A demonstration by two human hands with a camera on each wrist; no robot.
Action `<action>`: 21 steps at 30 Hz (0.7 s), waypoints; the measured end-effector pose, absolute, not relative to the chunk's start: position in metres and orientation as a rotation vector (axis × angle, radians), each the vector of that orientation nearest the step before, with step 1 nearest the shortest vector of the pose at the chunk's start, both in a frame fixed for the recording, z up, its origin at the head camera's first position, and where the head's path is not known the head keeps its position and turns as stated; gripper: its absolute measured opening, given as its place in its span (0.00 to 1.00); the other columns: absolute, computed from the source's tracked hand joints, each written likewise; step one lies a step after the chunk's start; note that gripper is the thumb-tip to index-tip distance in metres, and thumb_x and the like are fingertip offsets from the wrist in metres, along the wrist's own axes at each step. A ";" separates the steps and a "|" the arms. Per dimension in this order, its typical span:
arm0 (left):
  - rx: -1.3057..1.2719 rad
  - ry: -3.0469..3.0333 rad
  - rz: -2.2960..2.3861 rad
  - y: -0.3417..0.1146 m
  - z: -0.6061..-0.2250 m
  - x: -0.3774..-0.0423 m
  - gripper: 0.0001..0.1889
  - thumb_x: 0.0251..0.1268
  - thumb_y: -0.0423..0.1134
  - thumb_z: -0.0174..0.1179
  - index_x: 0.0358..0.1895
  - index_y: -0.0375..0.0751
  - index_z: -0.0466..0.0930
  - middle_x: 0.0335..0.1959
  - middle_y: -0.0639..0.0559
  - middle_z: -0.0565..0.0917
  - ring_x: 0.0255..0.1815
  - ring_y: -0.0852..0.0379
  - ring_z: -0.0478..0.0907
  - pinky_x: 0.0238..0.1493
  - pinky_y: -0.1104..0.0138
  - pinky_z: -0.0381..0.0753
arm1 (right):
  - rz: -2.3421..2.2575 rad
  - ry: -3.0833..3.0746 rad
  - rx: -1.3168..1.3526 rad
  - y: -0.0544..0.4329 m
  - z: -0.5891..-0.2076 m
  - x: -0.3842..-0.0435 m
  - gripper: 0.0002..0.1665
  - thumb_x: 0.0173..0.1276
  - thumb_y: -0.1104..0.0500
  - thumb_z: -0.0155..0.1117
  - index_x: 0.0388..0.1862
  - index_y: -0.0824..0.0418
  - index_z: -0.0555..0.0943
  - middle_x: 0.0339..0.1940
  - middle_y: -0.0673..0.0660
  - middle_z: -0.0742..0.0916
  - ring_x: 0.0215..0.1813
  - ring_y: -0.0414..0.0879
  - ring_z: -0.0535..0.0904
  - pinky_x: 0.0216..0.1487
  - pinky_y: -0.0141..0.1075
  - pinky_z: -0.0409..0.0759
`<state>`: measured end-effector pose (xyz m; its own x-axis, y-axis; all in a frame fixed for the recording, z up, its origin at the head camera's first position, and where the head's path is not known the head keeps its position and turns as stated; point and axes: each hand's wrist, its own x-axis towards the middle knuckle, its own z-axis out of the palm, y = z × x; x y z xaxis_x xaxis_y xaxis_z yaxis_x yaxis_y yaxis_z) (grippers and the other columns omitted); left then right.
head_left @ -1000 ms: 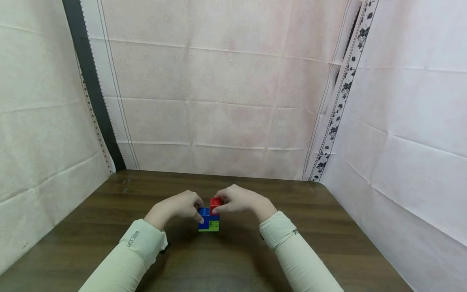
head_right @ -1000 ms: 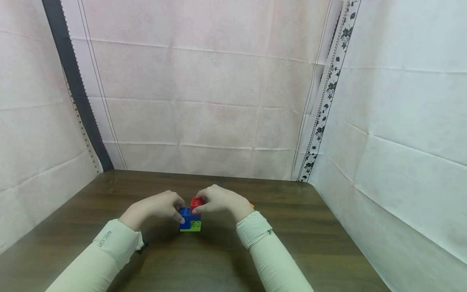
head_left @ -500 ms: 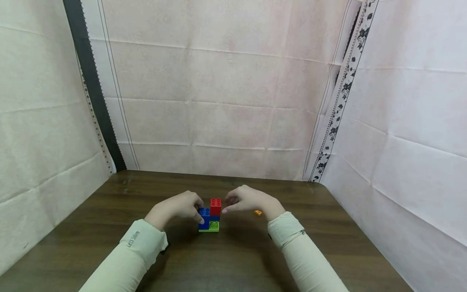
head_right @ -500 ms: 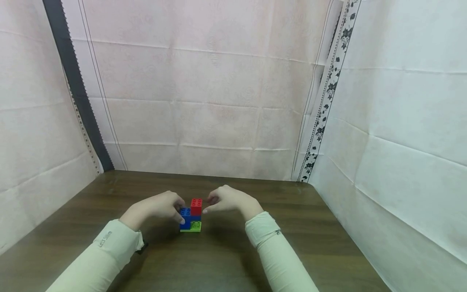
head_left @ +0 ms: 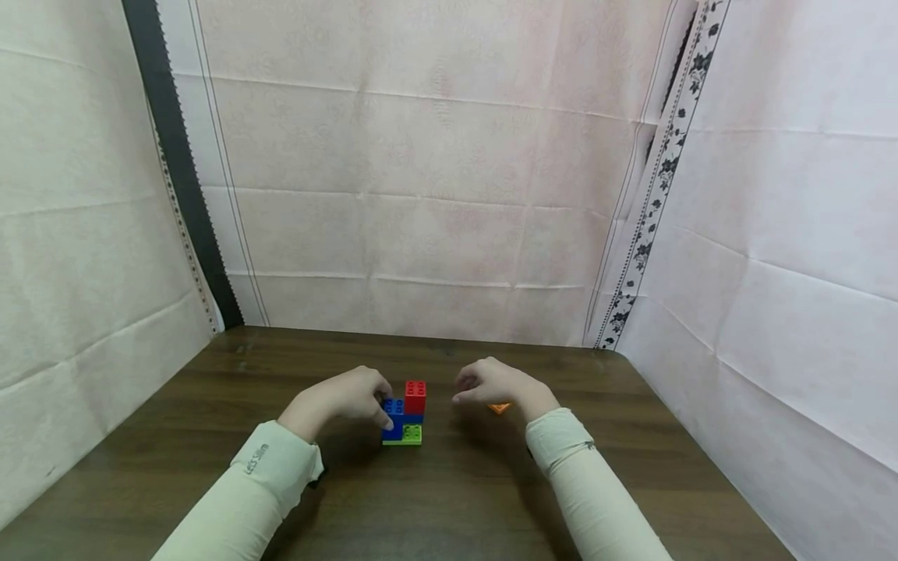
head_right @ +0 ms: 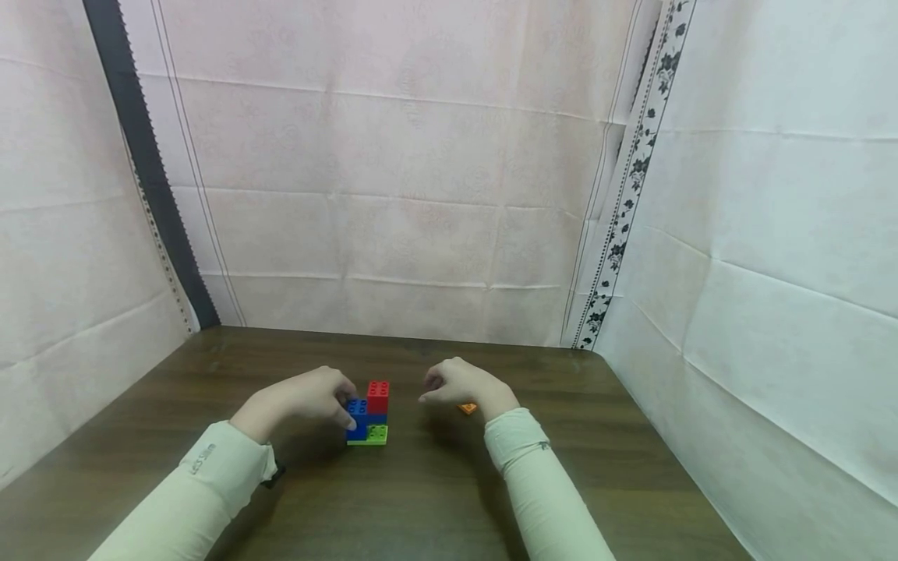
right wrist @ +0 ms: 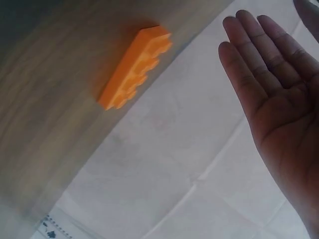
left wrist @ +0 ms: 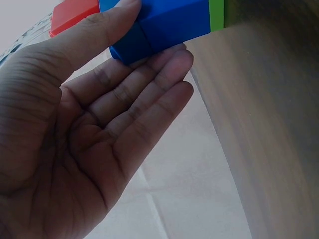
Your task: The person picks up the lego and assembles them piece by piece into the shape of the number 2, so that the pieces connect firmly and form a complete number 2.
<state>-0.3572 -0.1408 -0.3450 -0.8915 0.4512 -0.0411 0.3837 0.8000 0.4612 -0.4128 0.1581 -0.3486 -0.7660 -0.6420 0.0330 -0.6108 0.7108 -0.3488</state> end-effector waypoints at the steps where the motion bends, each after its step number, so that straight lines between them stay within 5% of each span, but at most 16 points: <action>1: 0.658 2.837 0.683 -0.141 -0.345 -0.357 0.25 0.51 0.46 0.78 0.52 0.39 0.85 0.45 0.51 0.86 0.44 0.55 0.83 0.52 0.49 0.82 | -0.526 2.828 -1.033 0.160 -0.350 -0.415 0.22 0.67 0.46 0.71 0.53 0.58 0.84 0.45 0.47 0.88 0.50 0.42 0.83 0.53 0.40 0.81; 13: 0.666 2.825 0.696 -0.141 -0.345 -0.357 0.24 0.52 0.45 0.78 0.52 0.39 0.85 0.44 0.51 0.86 0.44 0.54 0.83 0.52 0.48 0.82 | -0.494 2.913 -0.896 0.188 -0.367 -0.428 0.17 0.71 0.59 0.65 0.57 0.63 0.83 0.52 0.55 0.87 0.56 0.49 0.81 0.58 0.46 0.78; 21: 0.663 2.828 0.693 -0.141 -0.344 -0.357 0.24 0.52 0.45 0.78 0.52 0.40 0.85 0.44 0.51 0.85 0.44 0.54 0.83 0.52 0.48 0.82 | -0.510 2.908 -0.797 0.205 -0.376 -0.429 0.27 0.56 0.74 0.58 0.55 0.63 0.83 0.55 0.57 0.85 0.58 0.51 0.79 0.60 0.47 0.77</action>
<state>-0.3573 -0.1410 -0.3441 -0.8900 0.4538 -0.0446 0.3817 0.7950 0.4715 -0.4290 0.2047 -0.3760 -0.8610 -0.5086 0.0073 -0.4807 0.8089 -0.3386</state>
